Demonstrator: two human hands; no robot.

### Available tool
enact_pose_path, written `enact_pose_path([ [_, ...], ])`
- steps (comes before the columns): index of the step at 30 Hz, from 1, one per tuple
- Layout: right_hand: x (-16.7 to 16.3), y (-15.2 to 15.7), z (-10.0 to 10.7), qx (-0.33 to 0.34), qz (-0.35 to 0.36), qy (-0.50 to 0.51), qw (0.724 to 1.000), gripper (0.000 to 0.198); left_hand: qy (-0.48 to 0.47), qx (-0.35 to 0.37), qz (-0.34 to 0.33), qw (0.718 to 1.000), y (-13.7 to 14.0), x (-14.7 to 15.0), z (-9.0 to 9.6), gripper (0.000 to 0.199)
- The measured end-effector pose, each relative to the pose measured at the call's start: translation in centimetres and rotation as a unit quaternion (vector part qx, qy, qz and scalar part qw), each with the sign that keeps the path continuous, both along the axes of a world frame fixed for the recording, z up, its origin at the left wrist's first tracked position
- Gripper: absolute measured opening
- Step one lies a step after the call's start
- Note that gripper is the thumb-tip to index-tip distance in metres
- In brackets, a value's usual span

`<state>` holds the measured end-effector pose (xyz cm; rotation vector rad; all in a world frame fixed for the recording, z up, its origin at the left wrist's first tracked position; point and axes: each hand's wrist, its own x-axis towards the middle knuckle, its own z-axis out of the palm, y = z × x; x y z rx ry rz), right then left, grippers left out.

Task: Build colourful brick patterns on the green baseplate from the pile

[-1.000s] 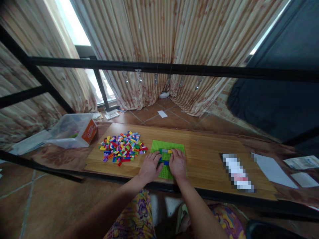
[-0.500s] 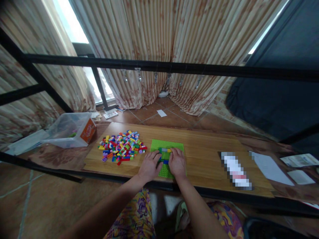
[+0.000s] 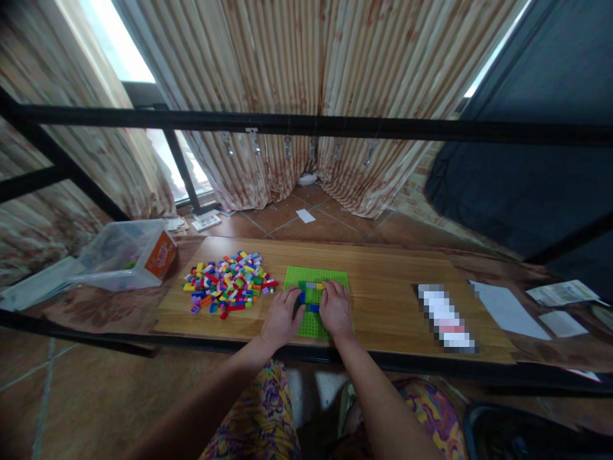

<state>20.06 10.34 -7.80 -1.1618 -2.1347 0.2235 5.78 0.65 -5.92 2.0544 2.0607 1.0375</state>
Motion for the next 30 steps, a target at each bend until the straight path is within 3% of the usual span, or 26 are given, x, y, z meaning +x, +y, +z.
enact_pose_path([
  [7,-0.1,0.0,0.1,0.0,-0.005,0.005,1.0,0.034,-0.012,0.012,0.007,1.0,0.3,-0.4,-0.7,0.034],
  [16,0.0,0.0,0.1,0.0,0.001,0.005,1.0,0.034,0.1,-0.05,-0.016,0.994,0.0,-0.3,-0.2,0.04],
  [30,0.0,-0.2,0.2,-0.007,0.005,0.014,1.0,0.034,0.109,-0.102,0.003,0.989,0.3,0.3,0.6,0.044],
])
